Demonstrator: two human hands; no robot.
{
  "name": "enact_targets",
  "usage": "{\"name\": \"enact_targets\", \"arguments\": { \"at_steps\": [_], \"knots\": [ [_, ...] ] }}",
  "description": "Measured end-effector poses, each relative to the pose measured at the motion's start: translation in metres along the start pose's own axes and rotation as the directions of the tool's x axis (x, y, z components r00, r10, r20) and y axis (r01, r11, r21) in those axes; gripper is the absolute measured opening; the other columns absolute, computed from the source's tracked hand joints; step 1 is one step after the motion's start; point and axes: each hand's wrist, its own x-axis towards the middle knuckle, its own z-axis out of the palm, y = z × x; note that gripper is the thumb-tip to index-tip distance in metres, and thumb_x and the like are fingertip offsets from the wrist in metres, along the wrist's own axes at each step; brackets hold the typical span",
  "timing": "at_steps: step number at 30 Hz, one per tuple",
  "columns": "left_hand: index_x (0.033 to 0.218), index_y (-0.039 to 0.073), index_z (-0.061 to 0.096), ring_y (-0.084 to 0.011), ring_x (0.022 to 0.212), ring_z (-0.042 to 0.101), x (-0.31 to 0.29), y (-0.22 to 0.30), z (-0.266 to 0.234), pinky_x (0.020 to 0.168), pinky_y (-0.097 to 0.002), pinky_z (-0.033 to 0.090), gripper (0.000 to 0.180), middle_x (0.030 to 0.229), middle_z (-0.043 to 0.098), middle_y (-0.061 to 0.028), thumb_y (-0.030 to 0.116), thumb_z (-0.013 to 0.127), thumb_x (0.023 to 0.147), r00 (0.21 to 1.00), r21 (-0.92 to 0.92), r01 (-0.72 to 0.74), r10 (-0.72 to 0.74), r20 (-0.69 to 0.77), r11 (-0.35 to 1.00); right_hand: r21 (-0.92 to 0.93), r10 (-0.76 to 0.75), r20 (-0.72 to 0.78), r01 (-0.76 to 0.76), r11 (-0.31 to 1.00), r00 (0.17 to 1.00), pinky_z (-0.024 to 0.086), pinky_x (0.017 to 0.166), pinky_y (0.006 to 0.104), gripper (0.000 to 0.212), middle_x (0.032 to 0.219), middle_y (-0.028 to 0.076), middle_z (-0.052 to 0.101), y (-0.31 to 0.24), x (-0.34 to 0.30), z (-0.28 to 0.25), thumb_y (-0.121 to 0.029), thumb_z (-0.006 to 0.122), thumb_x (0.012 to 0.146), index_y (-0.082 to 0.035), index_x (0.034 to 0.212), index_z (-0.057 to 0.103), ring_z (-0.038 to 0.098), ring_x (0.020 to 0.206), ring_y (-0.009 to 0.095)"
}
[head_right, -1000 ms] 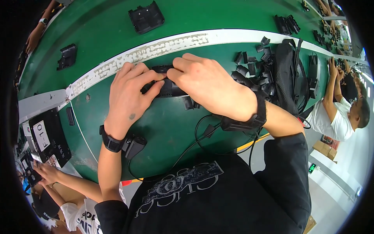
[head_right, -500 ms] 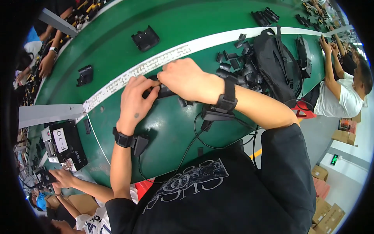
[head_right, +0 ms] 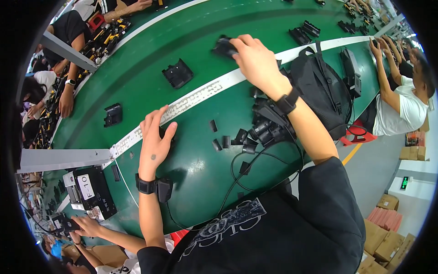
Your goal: The person picks up a black plastic housing, places a small component inside, and applies a piece of black tape over it before setting the unit on the conveyor belt.
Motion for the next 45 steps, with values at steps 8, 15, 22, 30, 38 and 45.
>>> {"name": "enact_targets", "arguments": {
  "at_steps": [8,15,22,30,38,45],
  "knots": [
    [0.137,0.003,0.067,-0.0308,0.103,0.063,0.01,0.009,0.0,0.095,-0.0409,0.052,0.037,0.123,0.067,-0.0134,0.02,0.07,0.104,0.992,-0.061,0.074,-0.068,0.106,0.995,0.162,0.154,0.417,-0.24,0.957,0.896,0.06,0.084,0.0475,0.034,0.1,0.018,0.079,-0.017,0.014,0.048,-0.037,0.071,0.102,-0.005,0.114,0.076,0.076,0.095,0.038],
    [0.13,0.006,0.07,-0.024,0.076,0.062,0.0,0.001,0.015,0.071,-0.0357,0.05,0.027,0.101,0.07,-0.0085,0.018,0.069,0.105,0.97,-0.209,0.243,-0.236,0.055,0.947,0.207,0.086,0.66,-0.29,0.934,0.747,0.06,0.078,0.0504,0.037,0.087,0.018,0.078,-0.079,0.029,0.081,-0.043,0.069,0.101,-0.007,0.097,0.079,0.076,0.086,0.04],
    [0.12,0.007,0.072,-0.0244,0.079,0.063,0.005,0.007,0.006,0.072,-0.0376,0.051,0.023,0.096,0.069,-0.0078,0.023,0.074,0.104,0.972,-0.042,0.23,-0.232,-0.047,0.972,0.415,-0.219,0.709,-0.146,0.898,0.67,0.059,0.078,0.0467,0.028,0.084,0.011,0.077,-0.089,-0.012,-0.018,-0.036,0.068,0.103,-0.009,0.101,0.075,0.075,0.084,0.035],
    [0.108,0.009,0.074,-0.0333,0.087,0.07,0.057,-0.002,0.002,0.077,-0.0446,0.056,0.023,0.106,0.069,-0.0097,0.03,0.076,0.1,0.964,0.307,0.199,-0.128,-0.234,0.931,-0.134,0.242,0.458,-0.203,0.97,0.855,0.059,0.079,0.0478,0.022,0.092,0.012,0.075,0.026,-0.041,-0.055,-0.03,0.071,0.101,-0.008,0.099,0.073,0.074,0.093,0.037],
    [0.099,0.013,0.08,-0.0372,0.094,0.072,0.056,-0.026,0.007,0.08,-0.049,0.057,0.014,0.113,0.069,-0.0089,0.026,0.078,0.095,0.987,0.34,0.134,-0.094,-0.132,0.931,-0.229,0.203,0.502,-0.097,0.969,0.841,0.058,0.079,0.0506,0.018,0.092,0.012,0.071,0.019,-0.064,-0.035,-0.025,0.078,0.09,-0.009,0.09,0.069,0.071,0.094,0.037],
    [0.094,0.01,0.075,-0.0318,0.09,0.068,0.012,-0.006,-0.003,0.08,-0.0464,0.052,0.009,0.105,0.063,-0.0075,0.018,0.076,0.096,0.985,0.076,-0.1,0.109,-0.13,0.992,-0.186,0.238,0.564,-0.159,0.97,0.791,0.056,0.078,0.0514,0.021,0.092,0.014,0.072,0.012,-0.072,-0.055,-0.019,0.08,0.09,-0.008,0.102,0.066,0.07,0.093,0.039]
  ]
}}
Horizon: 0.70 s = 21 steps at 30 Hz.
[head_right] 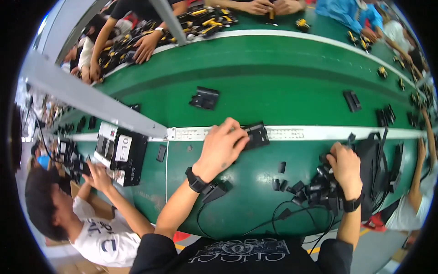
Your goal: The person picks up a black plastic housing, places a small component inside, and applies a piece of black tape over it before setting the unit on the conveyor belt.
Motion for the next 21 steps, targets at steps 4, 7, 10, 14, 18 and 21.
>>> {"name": "enact_targets", "arguments": {
  "at_steps": [4,7,10,14,18,21],
  "knots": [
    [0.098,0.01,0.077,-0.033,0.09,0.067,-0.026,-0.011,0.0,0.081,-0.0457,0.053,0.013,0.107,0.065,-0.0047,0.023,0.079,0.096,0.994,-0.144,0.105,-0.11,-0.028,0.984,0.024,-0.022,0.023,0.021,0.999,0.999,0.055,0.078,0.0539,0.019,0.092,0.018,0.075,0.007,0.012,0.002,-0.013,0.077,0.093,-0.007,0.108,0.066,0.069,0.089,0.044],
    [0.1,0.011,0.076,-0.0323,0.09,0.067,-0.03,-0.008,0.002,0.082,-0.0449,0.054,0.015,0.107,0.064,-0.0045,0.026,0.078,0.097,0.99,-0.247,0.133,-0.138,-0.001,0.96,0.037,-0.085,0.022,0.084,0.996,0.996,0.056,0.07,0.0482,0.015,0.083,0.017,0.072,0.0,0.012,-0.017,-0.004,0.072,0.095,-0.004,0.11,0.069,0.072,0.078,0.038],
    [0.1,0.012,0.076,-0.0322,0.09,0.067,-0.033,-0.005,0.002,0.081,-0.0452,0.054,0.015,0.106,0.064,-0.0046,0.026,0.077,0.097,0.995,-0.204,0.102,-0.103,0.008,0.974,0.196,0.1,0.088,-0.115,0.974,0.991,0.057,0.072,0.0357,0.013,0.084,0.013,0.075,-0.005,0.014,-0.033,0.0,0.07,0.096,-0.001,0.109,0.071,0.075,0.079,0.022],
    [0.101,0.013,0.075,-0.032,0.088,0.066,-0.029,-0.007,0.008,0.081,-0.0463,0.054,0.014,0.105,0.063,-0.0049,0.025,0.077,0.096,0.999,-0.19,-0.007,0.013,0.034,0.982,0.406,0.016,0.071,-0.044,0.913,0.997,0.057,0.075,0.0305,0.013,0.086,0.01,0.077,-0.029,0.004,-0.05,0.003,0.068,0.098,0.003,0.11,0.073,0.074,0.086,0.013],
    [0.1,0.016,0.076,-0.0295,0.085,0.065,-0.028,-0.009,0.008,0.08,-0.0458,0.053,0.011,0.101,0.061,-0.004,0.024,0.079,0.093,0.993,-0.115,-0.056,0.067,0.096,0.992,0.374,-0.19,-0.091,0.211,0.903,0.978,0.058,0.084,0.0313,0.016,0.099,0.011,0.08,-0.071,0.021,-0.032,0.001,0.074,0.095,0.004,0.111,0.074,0.076,0.091,0.016],
    [0.099,0.017,0.077,-0.0259,0.083,0.063,-0.026,-0.006,-0.006,0.078,-0.0428,0.051,0.01,0.096,0.057,-0.003,0.022,0.081,0.091,0.99,-0.063,-0.063,0.07,0.119,0.996,0.5,-0.256,-0.056,0.249,0.829,0.965,0.056,0.08,0.0305,0.018,0.094,0.008,0.076,-0.101,0.032,-0.023,0.001,0.078,0.091,0.0,0.109,0.076,0.069,0.082,0.016]
  ]
}}
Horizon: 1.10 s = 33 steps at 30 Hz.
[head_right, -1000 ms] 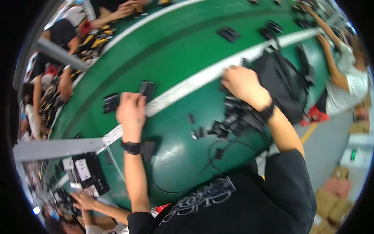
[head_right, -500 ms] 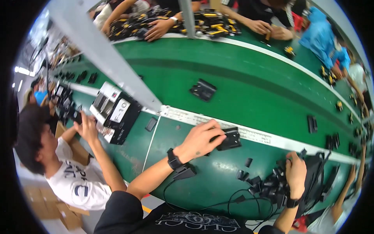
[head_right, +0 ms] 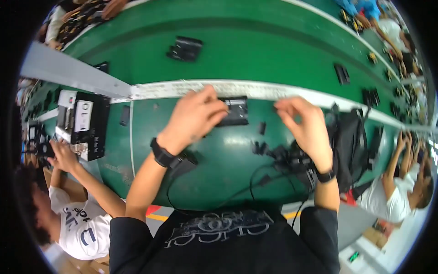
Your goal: The person picks up a black plastic housing, places a small component inside, and applies a piece of black tape over it before setting the unit on the conveyor belt.
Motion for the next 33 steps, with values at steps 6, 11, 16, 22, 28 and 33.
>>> {"name": "enact_targets", "arguments": {
  "at_steps": [6,11,16,22,28,33],
  "knots": [
    [0.095,0.014,0.075,-0.0247,0.082,0.061,0.007,0.004,0.004,0.078,-0.04,0.049,0.009,0.094,0.054,-0.0032,0.018,0.081,0.09,0.999,-0.04,-0.012,0.013,0.041,0.999,0.094,-0.103,0.017,0.101,0.99,0.995,0.051,0.076,0.0316,0.016,0.092,0.004,0.068,-0.01,0.019,0.025,-0.003,0.081,0.091,-0.006,0.106,0.077,0.061,0.083,0.017],
    [0.097,0.013,0.077,-0.0226,0.081,0.059,0.005,0.007,0.006,0.077,-0.039,0.049,0.012,0.093,0.053,-0.0019,0.019,0.083,0.088,0.999,-0.021,-0.023,0.024,0.047,1.0,0.004,-0.305,0.036,0.305,0.952,0.952,0.052,0.078,0.0374,0.015,0.094,0.005,0.064,-0.014,0.018,0.047,-0.009,0.082,0.089,-0.006,0.101,0.072,0.062,0.088,0.024],
    [0.094,0.012,0.076,-0.022,0.081,0.06,0.004,0.009,0.005,0.077,-0.0389,0.049,0.012,0.092,0.054,-0.002,0.019,0.084,0.088,0.999,-0.008,-0.024,0.024,0.048,1.0,-0.124,-0.41,0.079,0.417,0.901,0.909,0.053,0.082,0.0421,0.019,0.095,0.006,0.063,-0.017,0.018,0.063,-0.013,0.083,0.088,-0.007,0.098,0.068,0.062,0.091,0.029],
    [0.092,0.012,0.075,-0.0223,0.082,0.061,0.005,0.008,0.007,0.077,-0.0392,0.048,0.011,0.092,0.054,-0.0021,0.019,0.082,0.088,0.999,-0.012,-0.025,0.026,0.043,1.0,-0.158,-0.43,0.07,0.436,0.886,0.9,0.052,0.084,0.0417,0.02,0.097,0.006,0.062,-0.008,0.018,0.068,-0.015,0.082,0.087,-0.008,0.097,0.068,0.06,0.093,0.03],
    [0.089,0.013,0.073,-0.0229,0.083,0.062,0.004,0.009,0.006,0.076,-0.0397,0.048,0.009,0.092,0.054,-0.0021,0.018,0.08,0.09,0.998,-0.007,-0.024,0.024,0.055,1.0,-0.302,-0.429,0.133,0.449,0.841,0.894,0.052,0.085,0.0416,0.022,0.101,0.007,0.058,-0.015,0.019,0.063,-0.015,0.083,0.085,-0.007,0.095,0.065,0.057,0.095,0.029],
    [0.089,0.012,0.072,-0.0235,0.083,0.062,0.004,0.007,0.011,0.076,-0.0401,0.048,0.009,0.092,0.054,-0.0023,0.018,0.08,0.09,0.998,-0.006,-0.025,0.025,0.054,1.0,-0.362,-0.447,0.254,0.513,0.778,0.857,0.055,0.087,0.0406,0.024,0.102,0.007,0.06,-0.018,0.026,0.064,-0.015,0.083,0.083,-0.006,0.094,0.065,0.059,0.097,0.029]
  ]
}}
